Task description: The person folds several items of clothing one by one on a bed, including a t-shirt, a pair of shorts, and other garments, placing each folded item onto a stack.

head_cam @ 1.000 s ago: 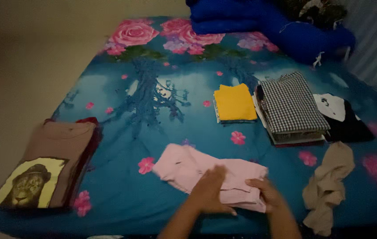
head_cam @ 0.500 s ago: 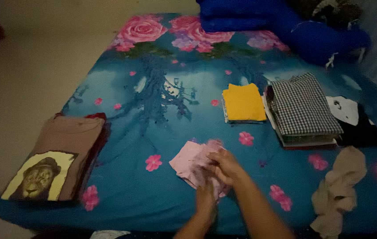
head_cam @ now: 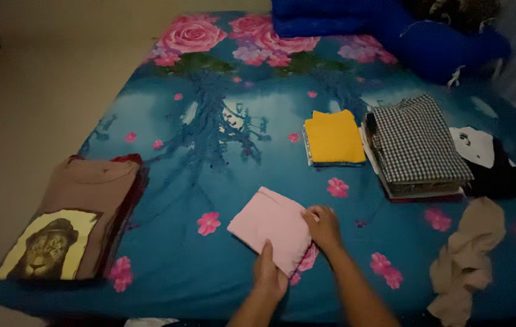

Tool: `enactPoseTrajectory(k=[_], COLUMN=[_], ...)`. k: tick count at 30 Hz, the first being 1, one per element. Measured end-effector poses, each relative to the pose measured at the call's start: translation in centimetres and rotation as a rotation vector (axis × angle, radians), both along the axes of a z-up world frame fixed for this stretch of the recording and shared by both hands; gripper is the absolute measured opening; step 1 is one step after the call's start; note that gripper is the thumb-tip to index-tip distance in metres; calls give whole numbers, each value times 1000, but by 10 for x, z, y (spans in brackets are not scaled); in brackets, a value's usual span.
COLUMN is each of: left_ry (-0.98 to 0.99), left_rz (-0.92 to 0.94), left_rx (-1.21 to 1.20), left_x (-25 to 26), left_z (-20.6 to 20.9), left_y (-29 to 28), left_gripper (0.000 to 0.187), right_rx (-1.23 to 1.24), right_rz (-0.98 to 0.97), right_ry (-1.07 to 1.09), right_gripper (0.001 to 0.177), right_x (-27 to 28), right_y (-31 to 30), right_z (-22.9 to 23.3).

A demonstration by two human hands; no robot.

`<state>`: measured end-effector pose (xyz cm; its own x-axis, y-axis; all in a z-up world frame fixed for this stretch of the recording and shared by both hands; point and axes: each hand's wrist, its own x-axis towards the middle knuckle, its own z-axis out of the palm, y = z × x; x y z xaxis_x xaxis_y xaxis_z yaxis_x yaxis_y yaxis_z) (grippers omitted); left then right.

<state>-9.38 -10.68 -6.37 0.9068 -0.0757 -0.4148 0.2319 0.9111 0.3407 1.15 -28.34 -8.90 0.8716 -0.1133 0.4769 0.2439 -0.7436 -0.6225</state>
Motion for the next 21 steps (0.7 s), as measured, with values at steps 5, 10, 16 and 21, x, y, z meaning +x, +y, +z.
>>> enactPoseTrajectory(k=[5, 10, 16, 21], left_ry=[138, 0, 40, -135], left_rz=[-169, 78, -7, 154], left_rx=[475, 467, 706, 1196], left_x=[-19, -19, -26, -50], left_z=[3, -38, -65, -4], left_y=[-5, -6, 13, 28], left_gripper=[45, 36, 40, 31], right_rx=[248, -137, -132, 283], right_rz=[64, -61, -50, -22], right_ry=[112, 106, 162, 23], right_gripper=[27, 27, 30, 36], right_x=[9, 9, 12, 2], right_y=[1, 6, 2, 0], right_z=[12, 16, 5, 6])
